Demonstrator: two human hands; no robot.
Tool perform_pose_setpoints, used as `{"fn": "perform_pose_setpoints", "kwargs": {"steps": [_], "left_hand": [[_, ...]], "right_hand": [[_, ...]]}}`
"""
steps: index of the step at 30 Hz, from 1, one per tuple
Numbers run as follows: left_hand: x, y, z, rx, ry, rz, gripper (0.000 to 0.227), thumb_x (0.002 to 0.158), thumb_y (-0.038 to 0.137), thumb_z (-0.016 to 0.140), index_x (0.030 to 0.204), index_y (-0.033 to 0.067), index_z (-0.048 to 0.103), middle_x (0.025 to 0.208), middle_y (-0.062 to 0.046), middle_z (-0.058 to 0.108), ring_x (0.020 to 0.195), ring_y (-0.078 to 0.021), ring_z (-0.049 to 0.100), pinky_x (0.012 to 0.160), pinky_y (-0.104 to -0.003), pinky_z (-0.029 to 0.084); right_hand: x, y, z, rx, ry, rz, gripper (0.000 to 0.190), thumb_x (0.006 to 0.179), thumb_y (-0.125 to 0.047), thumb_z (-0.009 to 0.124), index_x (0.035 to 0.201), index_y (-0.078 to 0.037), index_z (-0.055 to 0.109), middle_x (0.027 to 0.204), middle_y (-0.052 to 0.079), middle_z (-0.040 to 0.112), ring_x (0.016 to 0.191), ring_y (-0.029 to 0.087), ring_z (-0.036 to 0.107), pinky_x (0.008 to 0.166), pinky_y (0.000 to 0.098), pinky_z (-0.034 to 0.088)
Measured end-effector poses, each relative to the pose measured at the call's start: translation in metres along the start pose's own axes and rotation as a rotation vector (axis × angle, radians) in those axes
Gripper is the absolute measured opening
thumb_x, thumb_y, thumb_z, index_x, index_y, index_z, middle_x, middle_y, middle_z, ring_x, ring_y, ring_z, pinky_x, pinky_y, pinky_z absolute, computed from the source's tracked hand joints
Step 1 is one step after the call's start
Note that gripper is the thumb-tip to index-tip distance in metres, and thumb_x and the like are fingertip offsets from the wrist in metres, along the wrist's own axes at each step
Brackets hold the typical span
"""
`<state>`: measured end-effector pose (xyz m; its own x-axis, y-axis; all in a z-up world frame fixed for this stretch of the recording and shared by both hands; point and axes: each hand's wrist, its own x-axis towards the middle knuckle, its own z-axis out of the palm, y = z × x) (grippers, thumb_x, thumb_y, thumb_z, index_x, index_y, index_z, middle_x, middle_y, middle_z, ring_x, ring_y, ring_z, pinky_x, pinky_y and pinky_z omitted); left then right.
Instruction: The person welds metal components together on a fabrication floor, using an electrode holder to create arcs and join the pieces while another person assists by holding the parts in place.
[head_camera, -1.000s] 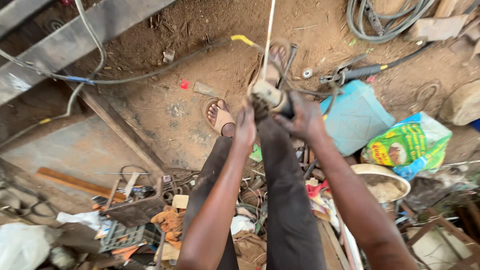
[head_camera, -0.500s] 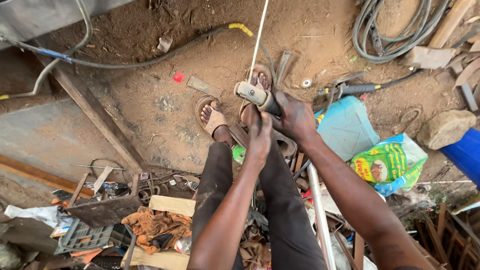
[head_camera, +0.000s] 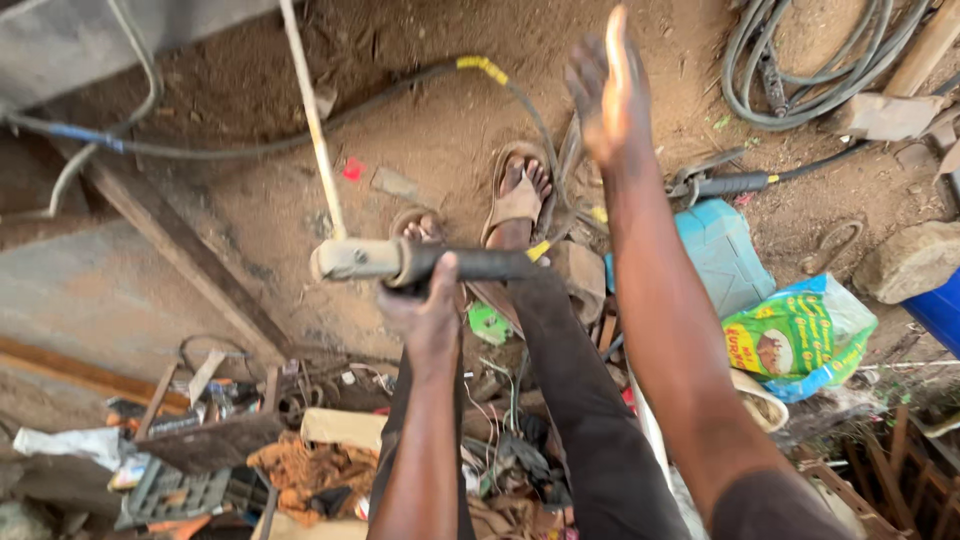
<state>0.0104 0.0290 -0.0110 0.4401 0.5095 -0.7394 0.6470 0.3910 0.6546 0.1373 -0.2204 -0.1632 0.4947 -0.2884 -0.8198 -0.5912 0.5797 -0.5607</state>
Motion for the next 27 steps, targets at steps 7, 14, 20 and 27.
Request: {"fn": "perform_pose_setpoints", "kwargs": {"steps": [7,14,20,27], "left_hand": [[-0.003,0.018,-0.005,0.419,-0.146,0.095,0.053,0.083,0.013,0.081,0.124,-0.0056,0.054,0.107,-0.021,0.067,0.085,-0.0253,0.073,0.079,-0.035,0.066],[-0.002,0.024,0.011,0.389,-0.208,0.191,0.053,0.086,0.011,0.083,0.126,-0.0079,0.055,0.122,-0.019,0.066,0.112,-0.0214,0.069,0.1,-0.035,0.058],[0.003,0.022,0.015,0.409,-0.184,0.16,0.053,0.085,0.01,0.085,0.126,-0.0086,0.057,0.121,-0.017,0.065,0.108,-0.0208,0.068,0.099,-0.034,0.057],[0.007,0.025,0.016,0.396,-0.179,0.16,0.057,0.084,0.012,0.085,0.127,-0.0073,0.053,0.122,-0.017,0.065,0.11,-0.0208,0.067,0.101,-0.035,0.057]], "right_hand": [[0.151,0.059,0.009,0.461,0.329,0.085,0.066,0.094,-0.049,0.065,0.142,-0.008,0.044,0.131,0.015,0.056,0.117,0.027,0.059,0.103,0.0434,0.052],[0.166,0.062,0.03,0.571,0.379,0.005,0.069,0.091,-0.05,0.067,0.137,-0.004,0.044,0.125,0.017,0.055,0.11,0.028,0.059,0.097,0.0433,0.054],[0.17,0.062,0.037,0.616,0.399,-0.038,0.071,0.089,-0.051,0.068,0.134,-0.001,0.044,0.12,0.018,0.054,0.103,0.029,0.06,0.091,0.0433,0.056],[0.174,0.066,0.047,0.635,0.409,-0.075,0.074,0.085,-0.052,0.069,0.13,0.002,0.044,0.114,0.02,0.054,0.096,0.03,0.06,0.085,0.0432,0.058]]}}
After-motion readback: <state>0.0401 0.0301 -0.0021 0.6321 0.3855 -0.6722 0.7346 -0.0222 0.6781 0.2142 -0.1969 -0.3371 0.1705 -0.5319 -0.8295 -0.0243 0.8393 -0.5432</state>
